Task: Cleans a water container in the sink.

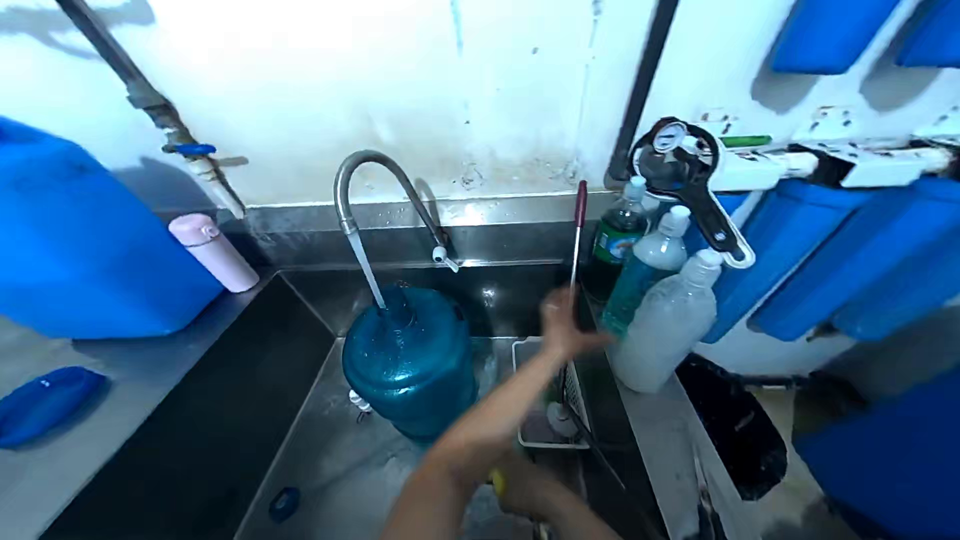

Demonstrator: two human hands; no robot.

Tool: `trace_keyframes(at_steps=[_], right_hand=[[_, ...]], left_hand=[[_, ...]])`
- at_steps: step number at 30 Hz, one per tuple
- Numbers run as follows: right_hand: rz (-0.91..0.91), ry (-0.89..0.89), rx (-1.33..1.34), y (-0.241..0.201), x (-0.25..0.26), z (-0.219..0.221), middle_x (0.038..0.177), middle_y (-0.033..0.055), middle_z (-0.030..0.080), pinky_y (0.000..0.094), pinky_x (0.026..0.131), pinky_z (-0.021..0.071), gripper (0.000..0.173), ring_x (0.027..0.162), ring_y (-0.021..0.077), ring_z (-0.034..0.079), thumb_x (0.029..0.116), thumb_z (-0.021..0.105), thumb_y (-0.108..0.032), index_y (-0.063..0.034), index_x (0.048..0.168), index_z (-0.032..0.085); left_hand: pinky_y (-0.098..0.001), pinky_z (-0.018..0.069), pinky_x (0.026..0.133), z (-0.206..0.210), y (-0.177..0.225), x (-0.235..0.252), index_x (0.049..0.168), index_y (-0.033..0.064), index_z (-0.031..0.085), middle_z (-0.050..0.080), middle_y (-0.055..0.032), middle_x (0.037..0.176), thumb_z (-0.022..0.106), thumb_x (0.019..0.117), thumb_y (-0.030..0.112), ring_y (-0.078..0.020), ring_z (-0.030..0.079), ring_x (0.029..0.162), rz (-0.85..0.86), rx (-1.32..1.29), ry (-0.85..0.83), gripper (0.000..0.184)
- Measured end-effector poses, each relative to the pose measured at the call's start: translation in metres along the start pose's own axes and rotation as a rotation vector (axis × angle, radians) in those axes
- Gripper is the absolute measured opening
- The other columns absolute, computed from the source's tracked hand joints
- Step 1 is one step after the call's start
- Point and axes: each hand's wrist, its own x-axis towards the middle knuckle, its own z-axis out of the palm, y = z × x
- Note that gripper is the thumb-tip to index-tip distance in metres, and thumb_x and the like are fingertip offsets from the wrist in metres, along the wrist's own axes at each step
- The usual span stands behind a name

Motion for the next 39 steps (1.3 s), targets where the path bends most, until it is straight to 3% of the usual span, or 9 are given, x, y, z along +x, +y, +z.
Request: trace_keyframes(at_steps=[4, 8, 12, 16, 18, 22, 27, 33, 39], right_hand=[[0.023, -0.045, 0.096, -0.003, 0.015, 0.002, 0.144, 0.0303, 0.054, 0.061, 0.108, 0.0438, 0.08, 0.128, 0.0458, 0.057, 0.093, 0.07, -0.007, -0.0076, 0.161, 0.029], [-0.034, 0.197, 0.214, -0.008, -0.005, -0.012, 0.15, 0.0308, 0.048, 0.055, 0.113, 0.0424, 0.085, 0.133, 0.043, 0.054, 0.0878, 0.076, -0.002, 0.0, 0.159, 0.029], [-0.442, 0.746, 0.685, -0.022, 0.028, -0.037, 0.15, 0.0171, 0.047, 0.0223, 0.094, 0.0517, 0.105, 0.119, 0.0033, 0.057, 0.0818, 0.073, -0.042, 0.0055, 0.158, 0.019], [-0.736, 0.985, 0.601, -0.15, 0.13, -0.059, 0.161, 0.0337, 0.026, 0.0353, 0.12, 0.0323, 0.101, 0.149, 0.0257, 0.034, 0.0925, 0.053, -0.054, 0.0158, 0.155, 0.016], [-0.705, 1.084, 0.68, -0.171, 0.162, -0.074, 0.14, 0.0318, 0.053, 0.0348, 0.111, 0.0418, 0.062, 0.131, 0.0242, 0.054, 0.1048, 0.036, -0.028, 0.02, 0.144, 0.037], [-0.543, 1.039, 0.894, -0.17, 0.142, -0.06, 0.128, 0.0158, 0.064, 0.0254, 0.099, 0.0506, 0.056, 0.114, 0.0074, 0.063, 0.1071, 0.02, -0.023, 0.015, 0.144, 0.036], [-0.431, 1.085, 0.937, -0.199, 0.143, -0.045, 0.136, 0.0211, 0.059, 0.0251, 0.101, 0.0487, 0.054, 0.118, 0.0115, 0.061, 0.1095, 0.019, -0.021, 0.0148, 0.145, 0.038], [-0.405, 1.22, 0.812, -0.213, 0.129, 0.011, 0.157, 0.0348, 0.033, 0.0363, 0.12, 0.0313, 0.063, 0.146, 0.0285, 0.039, 0.0989, 0.035, -0.011, 0.0165, 0.154, 0.021], [-0.356, 1.214, 0.963, -0.205, 0.122, -0.005, 0.152, 0.0225, 0.048, 0.034, 0.111, 0.0414, 0.051, 0.134, 0.0198, 0.052, 0.1084, 0.022, -0.015, 0.0066, 0.153, 0.033]], left_hand=[[-0.0669, 0.0175, 0.121, -0.152, -0.074, 0.108, 0.159, -0.007, 0.022, 0.013, -0.0359, 0.165, 0.08, 0.0859, 0.021, -0.0556, 0.015, 0.152, -0.393, 0.524, 0.535, 0.098], [-0.0696, 0.039, 0.106, -0.216, -0.015, 0.116, 0.137, -0.0106, 0.054, 0.046, -0.0358, 0.147, 0.07, 0.0948, 0.015, -0.0552, 0.048, 0.133, -0.464, 0.971, -0.043, 0.052], [-0.0505, 0.05, 0.099, -0.297, -0.04, 0.059, 0.116, -0.009, 0.067, 0.071, -0.0226, 0.113, 0.049, 0.1095, 0.03, -0.0305, 0.067, 0.108, -0.288, 0.365, -0.152, 0.044], [-0.0376, 0.0525, 0.091, -0.24, -0.099, -0.017, 0.113, -0.0131, 0.063, 0.068, -0.0189, 0.102, 0.029, 0.1083, 0.019, -0.0187, 0.064, 0.096, -0.14, -0.443, 0.336, 0.047], [-0.0462, 0.0446, 0.104, -0.219, -0.089, -0.037, 0.122, -0.0182, 0.057, 0.061, -0.0318, 0.123, 0.036, 0.1034, 0.007, -0.033, 0.058, 0.116, -0.092, -0.408, 0.443, 0.037], [-0.0466, 0.0484, 0.104, -0.245, -0.085, -0.058, 0.117, -0.0187, 0.062, 0.064, -0.0333, 0.121, 0.08, 0.0793, 0.005, -0.0375, 0.063, 0.117, 0.108, -0.205, 0.115, 0.048], [-0.0415, 0.0468, 0.101, -0.25, -0.08, -0.078, 0.129, -0.0197, 0.048, 0.057, -0.033, 0.125, 0.05, 0.0985, 0.008, -0.0302, 0.058, 0.115, -0.057, -0.387, 0.16, 0.041], [-0.0432, 0.0499, 0.096, -0.264, -0.083, -0.07, 0.121, -0.0133, 0.061, 0.066, -0.0274, 0.113, 0.062, 0.0984, 0.004, -0.0285, 0.064, 0.105, -0.178, -0.305, 0.097, 0.028], [-0.0413, 0.0516, 0.095, -0.267, -0.097, -0.09, 0.119, -0.0165, 0.06, 0.067, -0.0267, 0.114, 0.068, 0.0895, 0.008, -0.0258, 0.065, 0.105, 0.04, -0.28, -0.13, 0.039]])
